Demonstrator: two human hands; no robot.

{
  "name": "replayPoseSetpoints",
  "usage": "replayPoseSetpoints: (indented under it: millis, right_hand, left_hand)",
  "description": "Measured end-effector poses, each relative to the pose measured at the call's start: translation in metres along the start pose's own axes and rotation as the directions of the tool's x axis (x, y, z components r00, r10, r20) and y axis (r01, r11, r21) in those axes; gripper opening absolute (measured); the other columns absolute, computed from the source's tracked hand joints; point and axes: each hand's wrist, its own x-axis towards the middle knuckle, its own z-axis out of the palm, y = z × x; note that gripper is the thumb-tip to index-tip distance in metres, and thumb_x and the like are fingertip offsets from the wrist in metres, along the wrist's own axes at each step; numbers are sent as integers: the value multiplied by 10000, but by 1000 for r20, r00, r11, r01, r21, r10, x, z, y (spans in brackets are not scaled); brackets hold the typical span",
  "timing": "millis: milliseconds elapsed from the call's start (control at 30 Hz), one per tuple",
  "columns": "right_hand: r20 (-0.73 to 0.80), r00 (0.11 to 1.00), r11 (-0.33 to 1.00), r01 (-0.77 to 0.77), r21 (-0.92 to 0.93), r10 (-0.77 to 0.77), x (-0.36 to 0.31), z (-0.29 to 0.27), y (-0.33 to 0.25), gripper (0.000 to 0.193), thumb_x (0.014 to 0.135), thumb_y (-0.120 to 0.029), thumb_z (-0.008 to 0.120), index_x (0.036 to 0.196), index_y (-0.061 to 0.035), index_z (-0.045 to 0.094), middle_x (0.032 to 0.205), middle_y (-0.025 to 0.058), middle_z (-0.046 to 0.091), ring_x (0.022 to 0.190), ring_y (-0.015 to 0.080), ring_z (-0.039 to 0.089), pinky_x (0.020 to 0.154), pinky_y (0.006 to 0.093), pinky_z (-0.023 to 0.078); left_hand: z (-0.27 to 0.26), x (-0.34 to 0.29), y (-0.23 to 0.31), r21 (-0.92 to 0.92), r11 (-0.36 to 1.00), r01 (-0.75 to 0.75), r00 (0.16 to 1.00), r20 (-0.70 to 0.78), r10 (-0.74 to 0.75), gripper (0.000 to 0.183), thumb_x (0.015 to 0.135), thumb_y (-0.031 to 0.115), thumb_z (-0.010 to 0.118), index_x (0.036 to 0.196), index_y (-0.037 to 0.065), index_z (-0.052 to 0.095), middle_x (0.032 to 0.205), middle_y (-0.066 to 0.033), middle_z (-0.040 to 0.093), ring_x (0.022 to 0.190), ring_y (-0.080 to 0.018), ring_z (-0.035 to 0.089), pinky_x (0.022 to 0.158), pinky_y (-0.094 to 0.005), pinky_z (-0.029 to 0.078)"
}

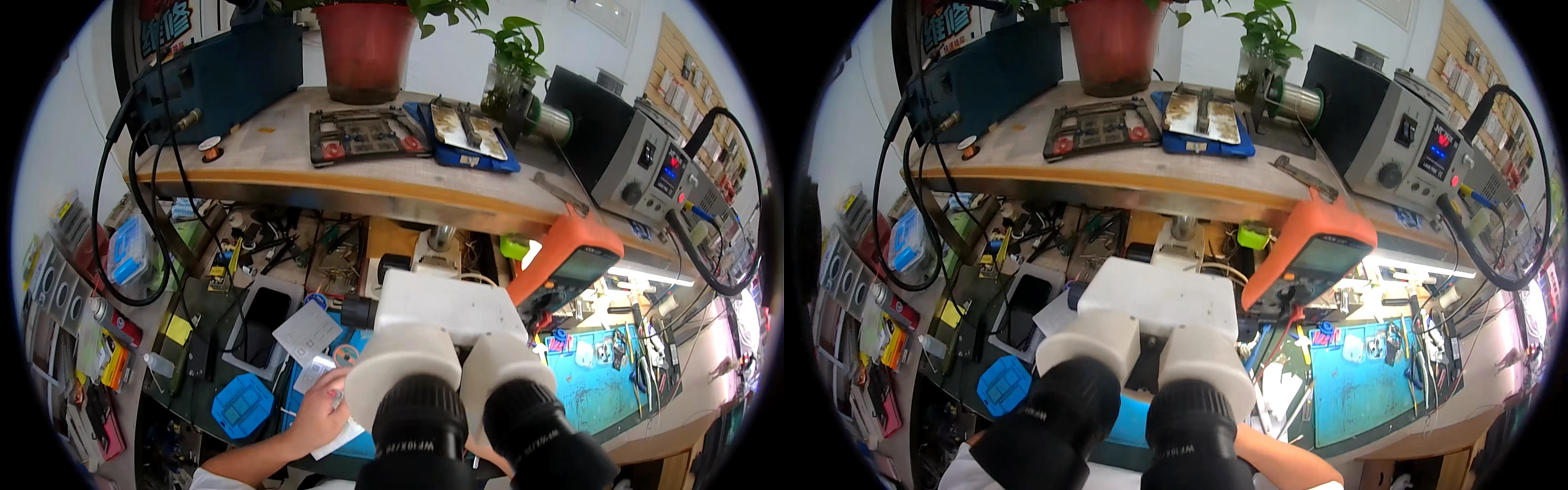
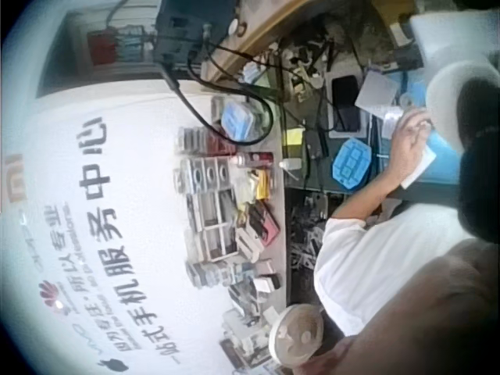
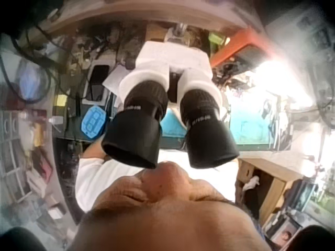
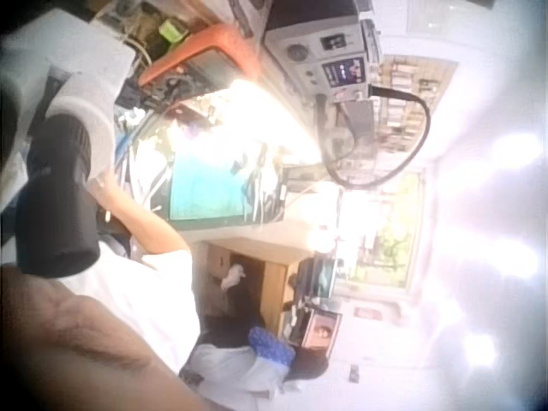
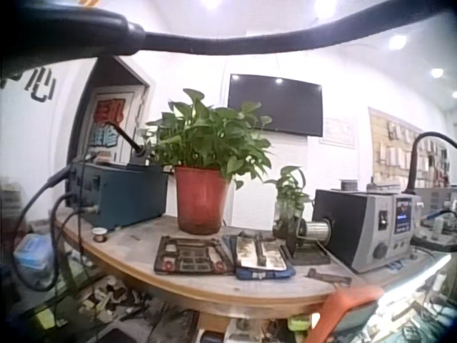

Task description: The person uses a multimeter to test a small circuit board, then places it under a microscope and applies a substance from a syringe to the board. The person continues to manipulate the board and tools on the workbench.

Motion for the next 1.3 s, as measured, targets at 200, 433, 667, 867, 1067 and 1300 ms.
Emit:
replayPoseSetpoints:
  millis: [200, 433, 667, 867, 1067, 1300]
  right_hand:
    - [-13, 984, 954, -170, 248, 179, -34, 9, 28, 141, 882, -89, 657, 997, -11, 635, 940, 103, 634, 793, 258, 640, 688, 366, 513]
    - [-6, 972, 911, -219, 349, 235, -44, 19, 38, 149, 889, -91, 651, 1011, -8, 636, 952, 103, 639, 805, 255, 643, 697, 367, 517]
    - [-1, 969, 896, -227, 382, 246, -45, 26, 40, 156, 896, -94, 645, 1024, -5, 637, 964, 103, 644, 816, 252, 646, 707, 367, 521]
    - [4, 967, 884, -233, 405, 253, -45, 28, 43, 164, 902, -96, 639, 1036, -2, 638, 974, 104, 649, 825, 249, 649, 714, 367, 524]
    - [9, 966, 876, -237, 420, 258, -47, 30, 45, 171, 908, -98, 634, 1048, 1, 639, 984, 104, 653, 835, 247, 651, 722, 367, 528]
    - [17, 964, 863, -247, 441, 267, -48, 32, 47, 180, 915, -100, 628, 1061, 4, 640, 996, 104, 659, 846, 244, 654, 731, 368, 532]
  left_hand:
    - [-1, 0, -1, -33, 998, 57, 998, 12, -57, 330, 898, 61, 627, 1219, -10, 644, 1267, -171, 626, 1177, -344, 606, 988, -391, 474]
    - [-2, 5, 7, -59, 997, 53, 998, 38, -51, 354, 879, 88, 684, 1221, 0, 656, 1258, -154, 632, 1164, -322, 615, 977, -377, 477]
    - [12, -11, -17, 335, 942, -34, 999, 39, 22, 366, 874, 98, 695, 1227, 8, 658, 1263, -148, 631, 1170, -321, 611, 980, -375, 474]
    - [-1, 2, 3, -20, 999, 34, 999, 30, -33, 365, 880, 112, 696, 1229, 13, 660, 1273, -150, 627, 1181, -325, 602, 986, -382, 471]
    - [-2, 3, 7, -36, 998, 51, 998, 44, -50, 350, 881, 114, 692, 1215, 14, 665, 1264, -148, 631, 1176, -324, 603, 981, -383, 473]
    - [-3, 5, 7, -33, 999, 29, 999, 47, -27, 340, 877, 107, 689, 1204, 16, 670, 1253, -145, 637, 1168, -323, 608, 972, -381, 478]
